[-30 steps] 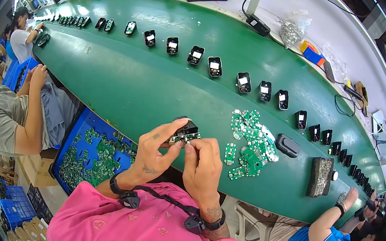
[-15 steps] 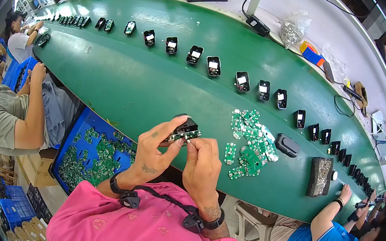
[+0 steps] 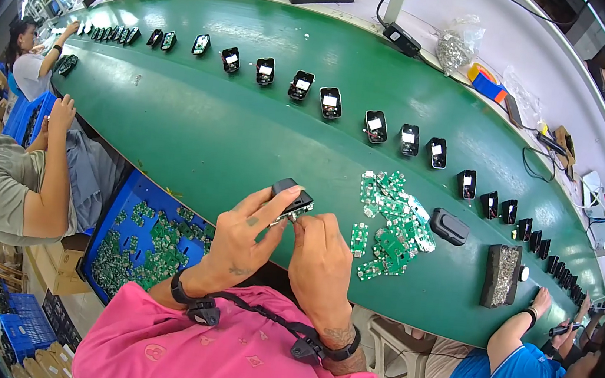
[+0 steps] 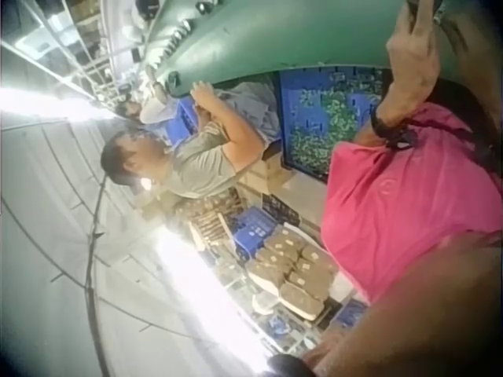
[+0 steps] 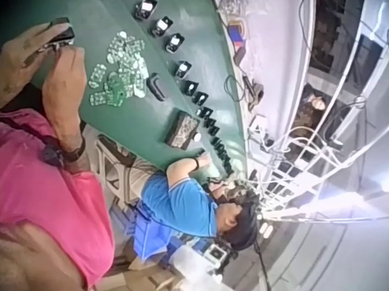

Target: Assembling small electronic circuit boards into plastic casings on a production line.

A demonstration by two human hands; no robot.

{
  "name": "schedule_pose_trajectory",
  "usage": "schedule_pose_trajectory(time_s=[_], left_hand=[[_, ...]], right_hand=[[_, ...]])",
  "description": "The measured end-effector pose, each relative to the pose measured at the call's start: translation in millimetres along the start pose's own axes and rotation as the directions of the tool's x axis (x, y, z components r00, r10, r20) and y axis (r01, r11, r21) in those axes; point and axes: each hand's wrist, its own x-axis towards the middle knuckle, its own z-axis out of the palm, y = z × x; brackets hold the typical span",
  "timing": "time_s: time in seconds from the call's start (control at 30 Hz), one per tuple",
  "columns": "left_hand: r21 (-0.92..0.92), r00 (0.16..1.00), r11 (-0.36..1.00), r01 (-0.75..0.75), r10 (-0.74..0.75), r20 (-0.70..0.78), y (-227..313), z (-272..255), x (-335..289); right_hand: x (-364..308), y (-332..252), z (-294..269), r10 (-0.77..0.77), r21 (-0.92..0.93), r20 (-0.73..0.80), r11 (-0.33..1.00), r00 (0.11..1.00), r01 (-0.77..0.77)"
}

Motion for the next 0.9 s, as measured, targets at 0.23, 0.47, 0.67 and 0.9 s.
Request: schedule_pose_trajectory(time_s=[0.23,0.47,0.67,0.9], left_hand=[[0.104,0.999,0.994,-0.043,0.043,0.001,-3.0,5.6,-4.0],[0.154,0.998,0.987,-0.052,0.046,0.042,-4.1,7.1,-6.4],[-0.072,0.996,0.995,0.065,-0.061,0.059,-3.6,1.7,-1.8],[-0.070,0.996,0.995,0.069,-0.065,0.059,-4.0,0.4,-3.7]], right_hand=[[-0.4,-1.6,1.1,0.062,-0.053,0.029,0.997,0.998,-0.060],[-2.7,3.6,4.2,0.072,-0.039,0.018,0.997,0.997,-0.071],[-2.3,1.6,5.5,0.070,-0.011,0.004,0.997,0.998,-0.070],[-2.2,1.6,4.8,0.081,0.006,0.042,0.997,0.996,-0.081]])
